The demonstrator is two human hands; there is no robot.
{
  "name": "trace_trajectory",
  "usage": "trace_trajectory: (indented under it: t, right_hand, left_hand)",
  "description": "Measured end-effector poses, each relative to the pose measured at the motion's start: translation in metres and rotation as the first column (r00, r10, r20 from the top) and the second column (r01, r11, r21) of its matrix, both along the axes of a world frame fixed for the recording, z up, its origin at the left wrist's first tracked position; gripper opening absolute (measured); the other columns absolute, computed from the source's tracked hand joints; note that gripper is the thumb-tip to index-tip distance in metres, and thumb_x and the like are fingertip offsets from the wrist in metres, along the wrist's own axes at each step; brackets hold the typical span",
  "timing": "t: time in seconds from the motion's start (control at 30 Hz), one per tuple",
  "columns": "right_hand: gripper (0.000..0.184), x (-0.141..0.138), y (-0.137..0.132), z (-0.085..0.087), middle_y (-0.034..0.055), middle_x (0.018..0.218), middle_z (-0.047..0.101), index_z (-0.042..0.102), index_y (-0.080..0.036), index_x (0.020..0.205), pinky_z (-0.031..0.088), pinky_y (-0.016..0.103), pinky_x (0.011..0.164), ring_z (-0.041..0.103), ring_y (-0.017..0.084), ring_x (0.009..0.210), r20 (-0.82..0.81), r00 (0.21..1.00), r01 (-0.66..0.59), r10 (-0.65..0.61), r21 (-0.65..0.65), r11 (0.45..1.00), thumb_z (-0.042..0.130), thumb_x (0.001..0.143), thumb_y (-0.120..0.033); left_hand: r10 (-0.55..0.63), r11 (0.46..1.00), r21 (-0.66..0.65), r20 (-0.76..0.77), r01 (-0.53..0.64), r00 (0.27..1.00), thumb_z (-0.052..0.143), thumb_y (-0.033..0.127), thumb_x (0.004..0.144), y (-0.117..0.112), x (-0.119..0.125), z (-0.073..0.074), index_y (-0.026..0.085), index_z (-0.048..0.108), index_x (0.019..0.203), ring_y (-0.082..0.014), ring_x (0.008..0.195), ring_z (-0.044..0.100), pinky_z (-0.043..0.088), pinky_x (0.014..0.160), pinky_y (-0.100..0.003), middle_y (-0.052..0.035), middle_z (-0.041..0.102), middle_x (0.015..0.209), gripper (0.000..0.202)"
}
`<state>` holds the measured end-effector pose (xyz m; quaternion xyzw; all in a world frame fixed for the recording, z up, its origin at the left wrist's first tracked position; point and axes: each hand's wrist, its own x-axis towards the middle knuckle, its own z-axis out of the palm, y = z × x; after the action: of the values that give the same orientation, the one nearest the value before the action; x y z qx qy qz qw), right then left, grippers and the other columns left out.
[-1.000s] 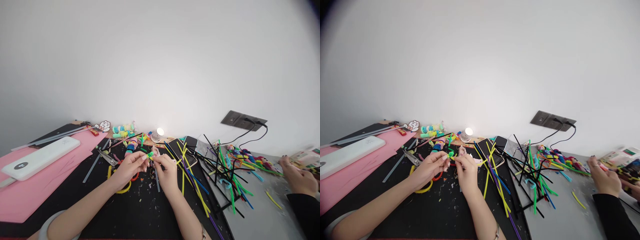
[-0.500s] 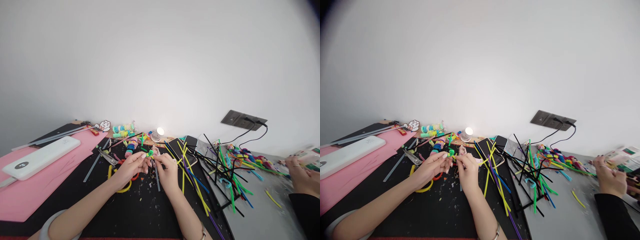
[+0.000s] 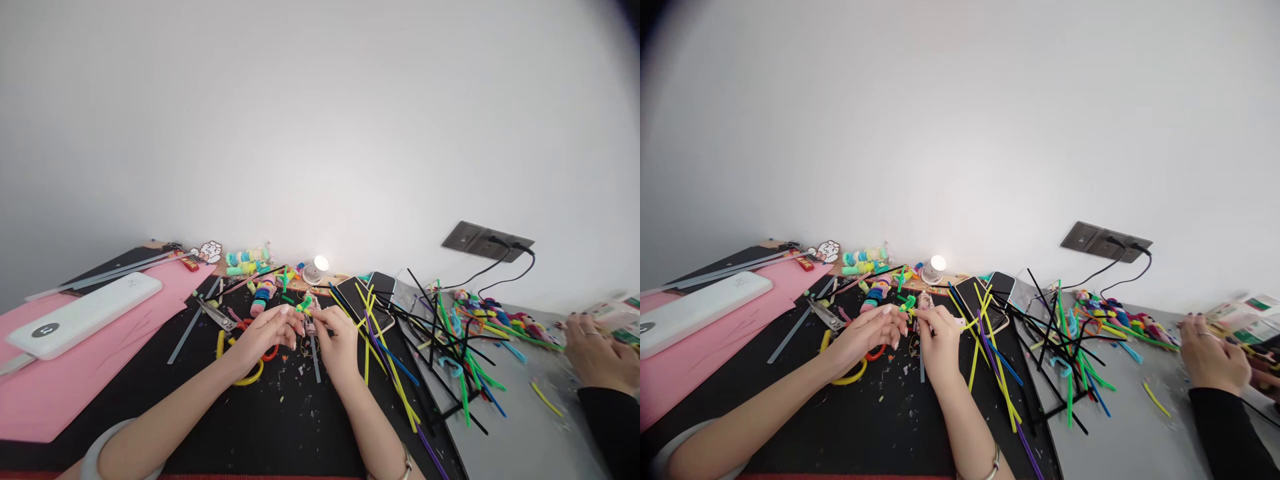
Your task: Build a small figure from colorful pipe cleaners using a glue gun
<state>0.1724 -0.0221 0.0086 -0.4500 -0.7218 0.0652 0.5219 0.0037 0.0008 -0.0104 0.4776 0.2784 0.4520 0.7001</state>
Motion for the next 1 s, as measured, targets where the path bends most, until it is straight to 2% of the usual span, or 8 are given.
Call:
trace_trajectory:
  t: [0.17,0.3,0.8,1.0]
  right_hand:
    - [0.021,0.002,0.0,-0.002,0.0033,0.079,0.066,0.071,-0.021,0.087,0.047,0.027,0.067,0.063,0.016,0.073,0.057,0.998,0.012,-0.014,0.028,1.0,0.053,0.088,-0.012]
    - [0.021,0.001,0.0,-0.003,0.0042,0.081,0.067,0.072,-0.02,0.088,0.047,0.028,0.068,0.064,0.017,0.075,0.089,0.996,-0.014,0.011,0.039,0.999,0.053,0.089,-0.012]
    - [0.021,0.002,0.002,-0.005,0.0054,0.082,0.067,0.072,-0.02,0.09,0.047,0.029,0.067,0.063,0.017,0.076,0.118,0.993,-0.021,0.014,0.057,0.998,0.052,0.09,-0.012]
    - [0.021,0.003,0.003,-0.006,0.0049,0.081,0.067,0.072,-0.02,0.09,0.047,0.029,0.068,0.062,0.017,0.075,0.128,0.992,-0.009,0.003,0.05,0.999,0.052,0.09,-0.012]
  left_hand:
    - [0.04,0.999,-0.001,-0.089,-0.041,0.995,0.056,0.056,0.084,0.001,0.0,0.003,0.014,0.063,0.087,-0.0131,0.058,0.057,0.047,0.062,-0.031,-0.0038,0.064,0.077,0.042]
    - [0.024,0.999,0.029,-0.154,-0.02,0.988,0.058,0.054,0.083,0.0,0.0,0.008,0.015,0.062,0.082,-0.0118,0.056,0.055,0.045,0.061,-0.028,-0.0009,0.062,0.069,0.04]
    - [0.008,0.999,0.053,-0.159,0.0,0.987,0.059,0.053,0.082,-0.002,0.0,0.012,0.016,0.058,0.078,-0.0116,0.054,0.053,0.043,0.058,-0.027,0.0009,0.058,0.066,0.038]
    - [0.029,0.996,0.083,-0.185,-0.014,0.982,0.055,0.052,0.085,-0.001,0.0,0.009,0.017,0.056,0.077,-0.0123,0.055,0.052,0.042,0.058,-0.027,0.0014,0.056,0.065,0.036]
